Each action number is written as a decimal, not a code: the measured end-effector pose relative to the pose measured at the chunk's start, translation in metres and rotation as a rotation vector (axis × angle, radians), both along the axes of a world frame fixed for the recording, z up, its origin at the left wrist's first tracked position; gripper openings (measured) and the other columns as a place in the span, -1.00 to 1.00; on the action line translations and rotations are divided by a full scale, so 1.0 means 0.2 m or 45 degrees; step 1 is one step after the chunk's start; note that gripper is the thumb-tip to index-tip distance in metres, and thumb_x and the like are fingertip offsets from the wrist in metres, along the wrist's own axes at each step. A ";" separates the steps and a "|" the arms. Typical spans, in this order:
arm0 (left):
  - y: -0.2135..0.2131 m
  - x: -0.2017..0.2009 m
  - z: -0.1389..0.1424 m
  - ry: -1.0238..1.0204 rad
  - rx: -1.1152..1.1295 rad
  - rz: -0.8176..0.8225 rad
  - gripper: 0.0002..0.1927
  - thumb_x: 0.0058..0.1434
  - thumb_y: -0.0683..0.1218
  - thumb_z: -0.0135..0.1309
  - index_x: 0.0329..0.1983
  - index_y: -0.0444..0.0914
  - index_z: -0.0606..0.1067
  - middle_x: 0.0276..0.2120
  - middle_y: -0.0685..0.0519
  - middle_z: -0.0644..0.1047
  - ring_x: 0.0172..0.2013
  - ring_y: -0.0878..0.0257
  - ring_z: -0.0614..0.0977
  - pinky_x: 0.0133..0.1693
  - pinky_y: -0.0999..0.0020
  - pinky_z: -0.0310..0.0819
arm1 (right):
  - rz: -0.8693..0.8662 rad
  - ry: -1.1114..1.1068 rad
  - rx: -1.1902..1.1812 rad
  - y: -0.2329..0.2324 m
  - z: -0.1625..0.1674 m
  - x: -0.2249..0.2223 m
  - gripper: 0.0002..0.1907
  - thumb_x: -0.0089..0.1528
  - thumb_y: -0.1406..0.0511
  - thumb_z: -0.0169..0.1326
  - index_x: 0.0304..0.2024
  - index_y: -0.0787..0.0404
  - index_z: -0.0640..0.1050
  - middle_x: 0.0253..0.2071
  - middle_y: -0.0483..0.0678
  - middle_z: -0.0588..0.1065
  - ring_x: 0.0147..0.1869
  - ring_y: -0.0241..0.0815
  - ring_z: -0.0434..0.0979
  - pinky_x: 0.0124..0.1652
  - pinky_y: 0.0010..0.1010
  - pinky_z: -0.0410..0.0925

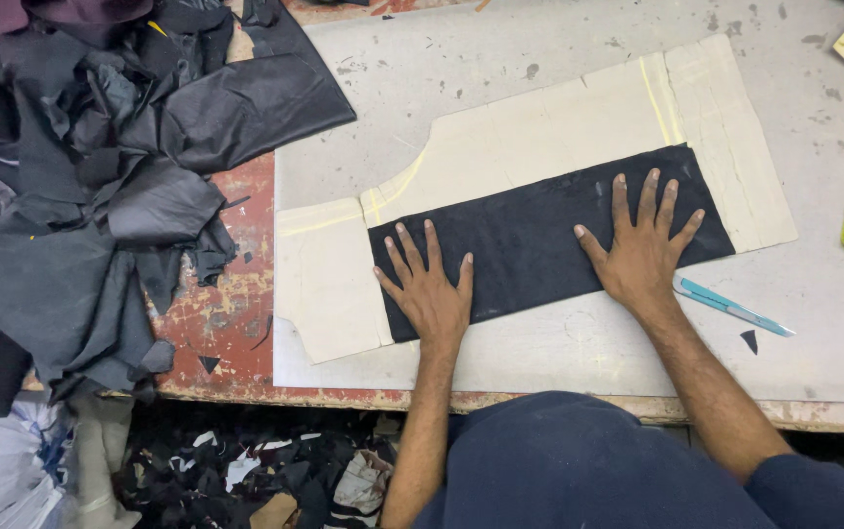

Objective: The person measures a paper pattern with a tape measure, marks it with chalk, then places a folded piece of black fabric on the pattern. They use a utility knife to cut the fabric along the pattern edges.

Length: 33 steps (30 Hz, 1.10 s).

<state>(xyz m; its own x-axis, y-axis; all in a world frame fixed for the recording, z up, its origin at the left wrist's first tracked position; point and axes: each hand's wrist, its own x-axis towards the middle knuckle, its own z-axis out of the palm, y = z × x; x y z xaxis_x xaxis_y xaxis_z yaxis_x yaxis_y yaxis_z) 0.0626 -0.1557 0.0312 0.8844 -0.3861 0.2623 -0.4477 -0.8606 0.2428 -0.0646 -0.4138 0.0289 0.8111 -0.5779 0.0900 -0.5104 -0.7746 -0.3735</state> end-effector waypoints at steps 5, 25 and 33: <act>0.00 -0.01 0.02 0.057 -0.042 0.020 0.02 0.17 0.54 -0.05 0.52 -0.11 0.15 0.50 -0.30 -0.02 0.49 -0.24 -0.13 0.31 -0.50 -0.56 | -0.022 0.058 0.000 -0.04 0.02 -0.02 0.05 0.26 -0.34 -0.28 0.57 0.12 -0.05 0.59 0.28 -0.35 0.62 0.37 -0.60 0.26 0.58 -0.64; 0.05 0.01 -0.03 0.093 0.022 -0.004 -0.07 0.28 0.51 -0.11 0.57 -0.02 0.08 0.55 -0.19 -0.06 0.52 -0.15 -0.14 0.35 -0.45 -0.54 | -0.081 0.042 0.029 -0.04 0.08 -0.08 -0.06 0.39 -0.20 -0.21 0.63 0.16 -0.02 0.63 0.35 -0.30 0.68 0.38 -0.50 0.35 0.58 -0.56; 0.13 0.02 -0.02 0.090 -0.015 -0.052 -0.22 0.36 0.41 -0.13 0.55 0.02 0.14 0.55 -0.08 0.02 0.54 -0.03 -0.06 0.43 -0.35 -0.36 | -0.072 0.039 0.051 -0.03 0.08 -0.09 -0.06 0.40 -0.20 -0.24 0.63 0.16 -0.04 0.63 0.35 -0.33 0.67 0.37 -0.54 0.36 0.58 -0.59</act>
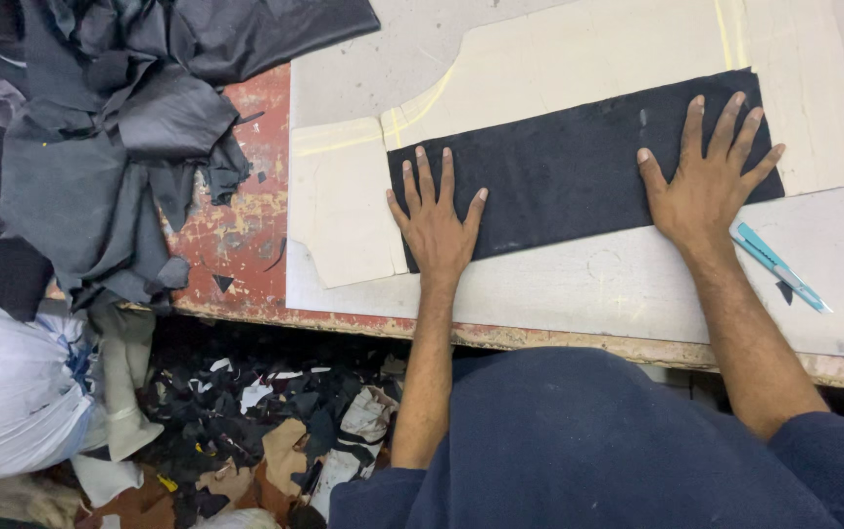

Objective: The person measures a paper pattern with a tape measure, marks it with chalk, then places a folded piece of black fabric on the pattern. They use a utility knife to cut the fabric along the pattern edges.

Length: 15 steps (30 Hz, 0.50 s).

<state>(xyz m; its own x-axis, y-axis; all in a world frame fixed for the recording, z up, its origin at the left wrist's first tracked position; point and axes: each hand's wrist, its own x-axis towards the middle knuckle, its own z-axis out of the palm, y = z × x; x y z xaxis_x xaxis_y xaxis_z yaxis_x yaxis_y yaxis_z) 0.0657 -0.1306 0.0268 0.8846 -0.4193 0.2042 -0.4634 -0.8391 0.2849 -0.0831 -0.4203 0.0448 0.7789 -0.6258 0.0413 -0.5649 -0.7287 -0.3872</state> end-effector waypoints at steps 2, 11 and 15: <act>0.00 -0.01 0.00 -0.011 0.000 0.006 -0.22 0.35 0.41 -0.12 0.55 0.02 0.15 0.54 -0.08 0.04 0.53 -0.04 -0.04 0.43 -0.35 -0.35 | 0.016 -0.005 0.003 0.00 0.00 0.00 -0.06 0.41 -0.20 -0.25 0.64 0.18 -0.05 0.63 0.36 -0.33 0.67 0.39 -0.55 0.35 0.59 -0.59; -0.01 -0.01 0.00 -0.084 0.069 0.038 -0.20 0.33 0.44 -0.14 0.54 0.02 0.15 0.54 -0.08 0.04 0.53 -0.05 -0.02 0.42 -0.39 -0.30 | 0.040 -0.074 -0.007 0.01 0.01 -0.02 -0.07 0.41 -0.17 -0.21 0.64 0.22 -0.01 0.63 0.42 -0.29 0.67 0.43 -0.51 0.35 0.60 -0.58; -0.02 0.01 -0.02 -0.083 0.142 0.044 -0.20 0.33 0.44 -0.16 0.53 0.02 0.14 0.54 -0.09 0.03 0.52 -0.06 -0.02 0.39 -0.43 -0.31 | 0.055 -0.129 -0.026 0.02 -0.01 -0.03 -0.07 0.44 -0.17 -0.22 0.64 0.27 0.02 0.63 0.45 -0.27 0.68 0.45 -0.49 0.32 0.63 -0.58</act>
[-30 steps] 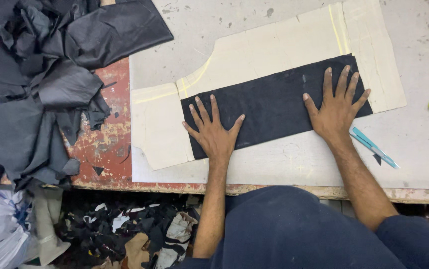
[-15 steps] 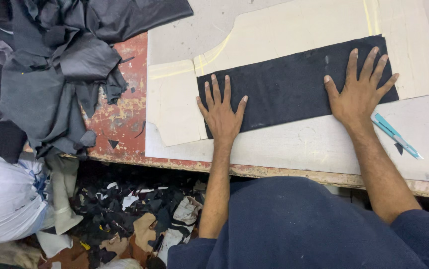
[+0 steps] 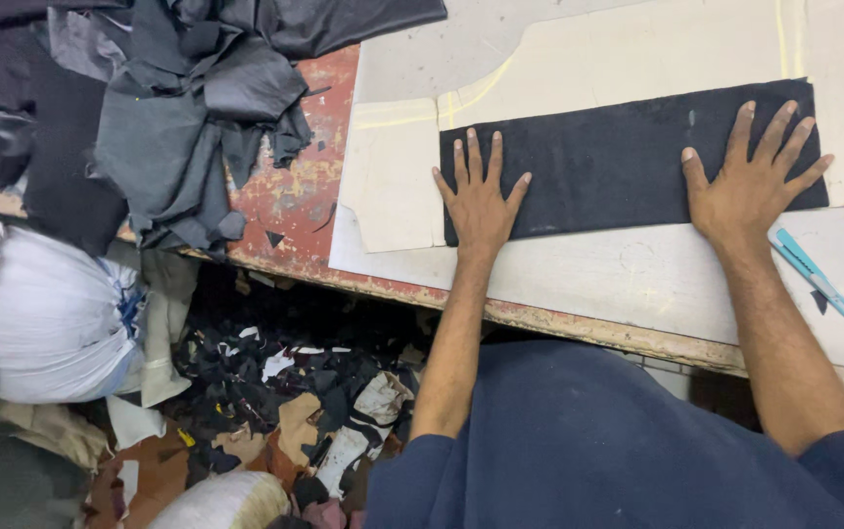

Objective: The person measures a paper pattern with a tape measure, marks it with chalk, then places a folded piece of black fabric on the pattern. They use a utility knife to cut the fabric along the pattern edges.

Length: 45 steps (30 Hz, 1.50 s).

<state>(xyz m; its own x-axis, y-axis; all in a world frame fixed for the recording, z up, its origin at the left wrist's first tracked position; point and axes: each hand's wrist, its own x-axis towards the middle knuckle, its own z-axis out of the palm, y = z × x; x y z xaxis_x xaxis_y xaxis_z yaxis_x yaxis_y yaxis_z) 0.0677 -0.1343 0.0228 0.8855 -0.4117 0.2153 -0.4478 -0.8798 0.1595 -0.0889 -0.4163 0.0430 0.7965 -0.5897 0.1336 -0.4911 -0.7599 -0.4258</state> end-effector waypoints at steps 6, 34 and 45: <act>0.05 0.01 -0.04 -0.027 -0.173 -0.014 -0.25 0.39 0.39 -0.22 0.56 0.02 0.13 0.54 -0.02 0.07 0.52 0.06 0.06 0.42 -0.41 -0.30 | 0.024 -0.033 0.001 -0.02 0.00 -0.01 -0.06 0.43 -0.20 -0.23 0.62 0.29 0.03 0.62 0.45 -0.27 0.66 0.46 -0.50 0.29 0.63 -0.60; 0.21 0.17 -0.02 -0.225 -0.582 0.083 -0.64 0.32 -0.09 0.20 0.12 -0.24 0.42 0.16 -0.10 0.32 0.20 -0.08 0.34 0.19 -0.04 0.26 | 0.029 -0.182 -0.023 -0.07 -0.10 -0.06 -0.07 0.41 -0.22 -0.20 0.60 0.26 0.09 0.61 0.45 -0.22 0.66 0.46 -0.48 0.30 0.62 -0.59; 0.12 0.12 0.06 -0.209 -0.584 0.227 -0.77 0.25 -0.17 0.18 -0.08 -0.33 0.46 0.06 -0.12 0.36 0.15 -0.06 0.35 0.16 -0.01 0.24 | 0.036 -0.182 0.007 -0.07 -0.12 -0.06 -0.05 0.41 -0.23 -0.21 0.62 0.24 0.06 0.63 0.43 -0.25 0.66 0.43 -0.51 0.30 0.63 -0.60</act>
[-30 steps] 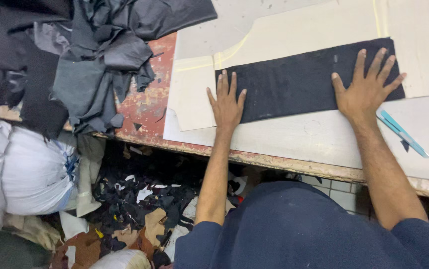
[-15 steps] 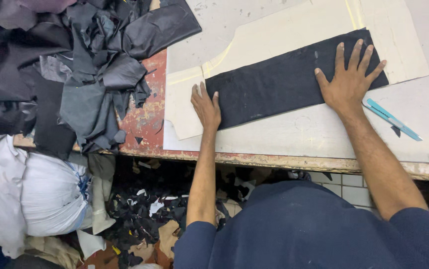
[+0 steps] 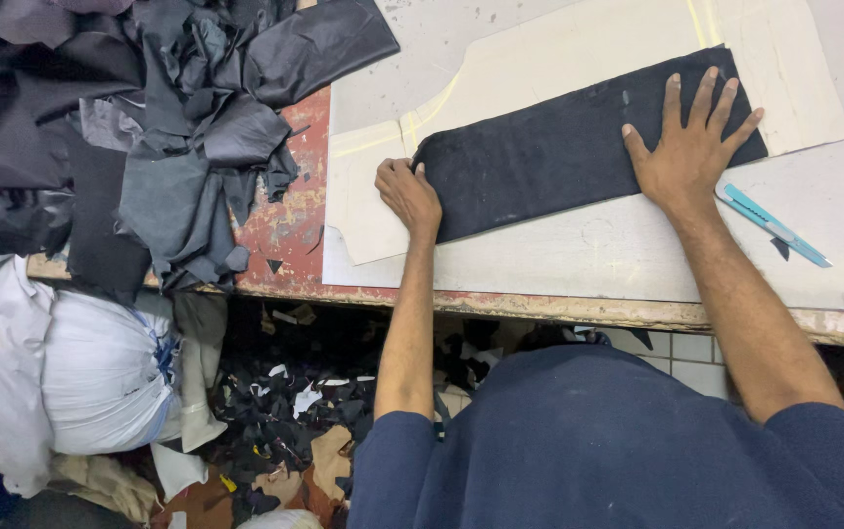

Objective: The person measures a paper pattern with a tape measure, marks it with chalk, then places a folded piece of black fabric on the pattern. They use a utility knife to cut the fabric along the pattern edges.

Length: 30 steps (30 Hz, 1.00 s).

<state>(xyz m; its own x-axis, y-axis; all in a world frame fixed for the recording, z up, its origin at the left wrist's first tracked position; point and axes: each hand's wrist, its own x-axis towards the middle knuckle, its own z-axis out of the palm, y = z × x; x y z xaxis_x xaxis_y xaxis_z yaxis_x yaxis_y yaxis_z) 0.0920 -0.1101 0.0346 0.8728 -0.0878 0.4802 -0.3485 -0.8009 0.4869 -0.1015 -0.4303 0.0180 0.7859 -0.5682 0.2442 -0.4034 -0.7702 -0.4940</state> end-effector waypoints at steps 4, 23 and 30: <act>0.00 -0.01 0.00 -0.031 -0.003 -0.025 -0.80 0.29 -0.20 0.14 -0.06 -0.35 0.44 0.05 -0.11 0.37 0.14 -0.06 0.36 0.18 -0.01 0.23 | -0.009 0.015 -0.013 0.00 0.00 0.00 -0.05 0.41 -0.23 -0.21 0.62 0.23 0.07 0.63 0.43 -0.25 0.66 0.43 -0.51 0.31 0.63 -0.59; -0.34 -0.28 0.01 0.070 0.378 -0.540 -0.39 0.49 0.03 -0.05 0.50 -0.33 0.17 0.48 -0.19 0.20 0.50 -0.04 0.14 0.46 -0.14 -0.02 | -0.127 0.049 -0.227 0.00 0.03 0.00 -0.11 0.36 -0.19 -0.11 0.55 0.19 0.15 0.57 0.37 -0.11 0.63 0.41 -0.32 0.30 0.58 -0.51; -0.26 -0.28 0.03 0.205 0.512 -0.361 -0.13 0.34 0.43 -0.18 0.57 -0.11 0.07 0.54 -0.16 0.00 0.51 -0.08 -0.04 0.38 -0.35 -0.37 | -0.128 0.068 -0.203 -0.03 0.00 0.02 -0.11 0.35 -0.21 -0.13 0.54 0.17 0.15 0.57 0.37 -0.12 0.63 0.39 -0.35 0.30 0.54 -0.55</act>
